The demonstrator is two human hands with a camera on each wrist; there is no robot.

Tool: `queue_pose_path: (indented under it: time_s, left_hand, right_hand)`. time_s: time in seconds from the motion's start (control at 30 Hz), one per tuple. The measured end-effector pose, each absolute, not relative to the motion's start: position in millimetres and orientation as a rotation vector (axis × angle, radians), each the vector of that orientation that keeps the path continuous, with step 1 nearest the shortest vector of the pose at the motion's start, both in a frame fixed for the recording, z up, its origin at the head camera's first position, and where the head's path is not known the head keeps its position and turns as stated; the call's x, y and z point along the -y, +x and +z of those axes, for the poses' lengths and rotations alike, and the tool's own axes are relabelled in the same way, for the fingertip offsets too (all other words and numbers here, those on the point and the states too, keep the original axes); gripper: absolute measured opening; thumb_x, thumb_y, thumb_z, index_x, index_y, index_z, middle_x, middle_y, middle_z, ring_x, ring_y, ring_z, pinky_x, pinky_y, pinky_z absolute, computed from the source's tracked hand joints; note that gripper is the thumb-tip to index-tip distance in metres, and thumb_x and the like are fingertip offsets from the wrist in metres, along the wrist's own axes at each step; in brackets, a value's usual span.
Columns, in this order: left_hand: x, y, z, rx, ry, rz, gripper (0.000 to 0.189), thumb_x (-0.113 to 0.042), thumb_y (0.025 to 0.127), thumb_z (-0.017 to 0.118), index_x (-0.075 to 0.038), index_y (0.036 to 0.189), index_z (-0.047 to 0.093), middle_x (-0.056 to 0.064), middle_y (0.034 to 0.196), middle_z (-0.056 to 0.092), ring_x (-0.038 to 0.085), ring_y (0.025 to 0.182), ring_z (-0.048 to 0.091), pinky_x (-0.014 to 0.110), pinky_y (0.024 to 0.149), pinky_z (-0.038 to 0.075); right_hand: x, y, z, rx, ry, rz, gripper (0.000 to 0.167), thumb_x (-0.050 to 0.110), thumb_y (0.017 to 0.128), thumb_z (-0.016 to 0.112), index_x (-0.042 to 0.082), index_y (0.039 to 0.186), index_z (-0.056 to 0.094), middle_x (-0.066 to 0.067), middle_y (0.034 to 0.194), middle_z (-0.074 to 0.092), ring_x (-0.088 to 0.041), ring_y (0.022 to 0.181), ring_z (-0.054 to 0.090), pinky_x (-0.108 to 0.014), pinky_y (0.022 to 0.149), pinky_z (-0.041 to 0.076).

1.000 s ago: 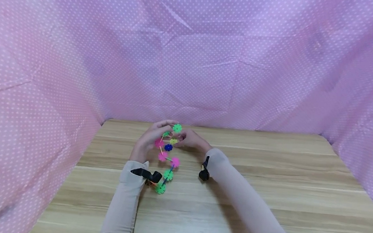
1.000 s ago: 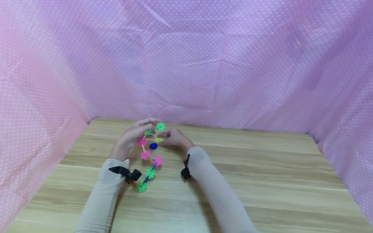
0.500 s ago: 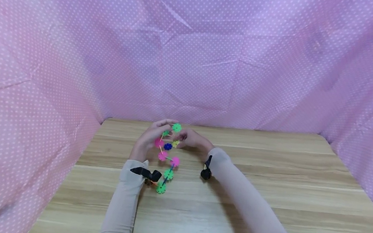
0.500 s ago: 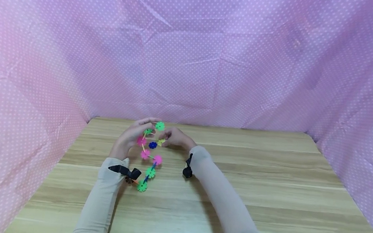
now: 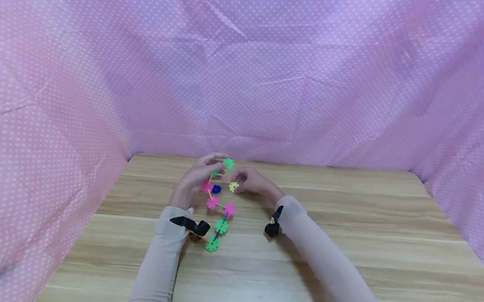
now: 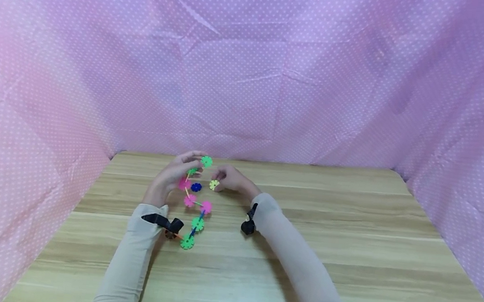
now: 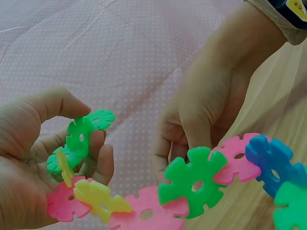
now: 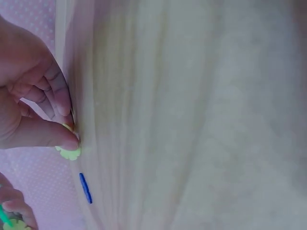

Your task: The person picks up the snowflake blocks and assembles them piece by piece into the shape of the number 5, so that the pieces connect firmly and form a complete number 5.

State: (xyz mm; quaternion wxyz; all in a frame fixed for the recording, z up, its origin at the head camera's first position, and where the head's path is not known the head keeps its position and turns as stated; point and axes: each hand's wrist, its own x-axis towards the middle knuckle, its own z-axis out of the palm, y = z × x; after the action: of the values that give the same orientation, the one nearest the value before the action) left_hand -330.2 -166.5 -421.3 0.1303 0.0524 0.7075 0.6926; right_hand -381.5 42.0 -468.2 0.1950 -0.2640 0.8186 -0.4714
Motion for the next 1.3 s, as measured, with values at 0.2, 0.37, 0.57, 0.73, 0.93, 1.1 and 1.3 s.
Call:
queue_pose_path:
  time_s: [0.2, 0.37, 0.57, 0.73, 0.93, 1.1, 1.3]
  left_hand:
    - [163, -329, -421, -2.088, 0.111, 2.035, 0.049, -0.008, 0.097, 0.065, -0.007, 0.143, 0.052, 0.012, 0.128, 0.053, 0.034, 0.124, 0.054, 0.058, 0.115, 0.044]
    - [162, -329, -423, -2.112, 0.108, 2.060, 0.041, -0.007, 0.095, 0.067, -0.010, 0.135, 0.057, 0.010, 0.118, 0.057, 0.025, 0.110, 0.059, 0.058, 0.112, 0.046]
    - [159, -330, -426, -2.110, 0.141, 2.065, 0.037, -0.007, 0.097, 0.065, -0.008, 0.133, 0.055, 0.003, 0.110, 0.061, 0.033, 0.114, 0.058, 0.057, 0.111, 0.047]
    - [156, -330, -429, -2.115, 0.150, 2.053, 0.037, -0.006, 0.098, 0.064, -0.005, 0.134, 0.054, 0.005, 0.112, 0.060, 0.039, 0.118, 0.056, 0.056, 0.111, 0.048]
    - [154, -331, -431, -2.122, 0.152, 2.051, 0.036, -0.008, 0.099, 0.063, -0.005, 0.133, 0.054, 0.013, 0.120, 0.059, 0.043, 0.121, 0.053, 0.056, 0.111, 0.048]
    - [153, -330, -431, -2.124, 0.162, 2.035, 0.041, -0.008, 0.099, 0.062, -0.005, 0.139, 0.052, 0.010, 0.121, 0.059, 0.050, 0.130, 0.047, 0.057, 0.112, 0.046]
    - [150, -332, -432, -2.122, 0.160, 2.016, 0.041, -0.008, 0.100, 0.061, -0.007, 0.140, 0.053, 0.009, 0.123, 0.058, 0.048, 0.130, 0.047, 0.059, 0.112, 0.045]
  right_hand:
    - [-53, -377, -470, -2.265, -0.658, -1.434, 0.030, -0.006, 0.085, 0.074, -0.004, 0.114, 0.067, -0.012, 0.104, 0.071, -0.016, 0.093, 0.065, -0.024, 0.084, 0.057]
    - [-62, -376, -470, -2.230, -0.569, -1.520, 0.031, -0.005, 0.086, 0.072, -0.004, 0.116, 0.069, -0.011, 0.103, 0.072, -0.013, 0.089, 0.065, -0.023, 0.078, 0.058]
    - [-71, -372, -469, -2.138, -0.442, -1.664, 0.033, -0.005, 0.087, 0.071, 0.000, 0.120, 0.071, -0.007, 0.099, 0.068, -0.016, 0.082, 0.064, -0.026, 0.072, 0.059]
    - [-76, -370, -465, -2.086, -0.363, -1.777, 0.033, -0.002, 0.086, 0.074, 0.004, 0.118, 0.072, -0.006, 0.101, 0.070, -0.016, 0.087, 0.065, -0.028, 0.076, 0.059]
    - [-76, -369, -452, -2.173, -0.497, -1.815, 0.030, 0.000, 0.087, 0.075, -0.003, 0.117, 0.070, -0.006, 0.096, 0.073, -0.017, 0.087, 0.071, -0.043, 0.090, 0.062]
    - [-74, -365, -443, -2.129, -0.494, -1.911, 0.026, -0.001, 0.088, 0.074, -0.005, 0.113, 0.069, -0.005, 0.091, 0.071, -0.024, 0.088, 0.074, -0.045, 0.089, 0.062]
    - [-72, -362, -442, -2.152, -0.560, -1.998, 0.022, -0.002, 0.089, 0.074, -0.008, 0.108, 0.066, -0.005, 0.088, 0.071, -0.024, 0.083, 0.073, -0.036, 0.077, 0.064]
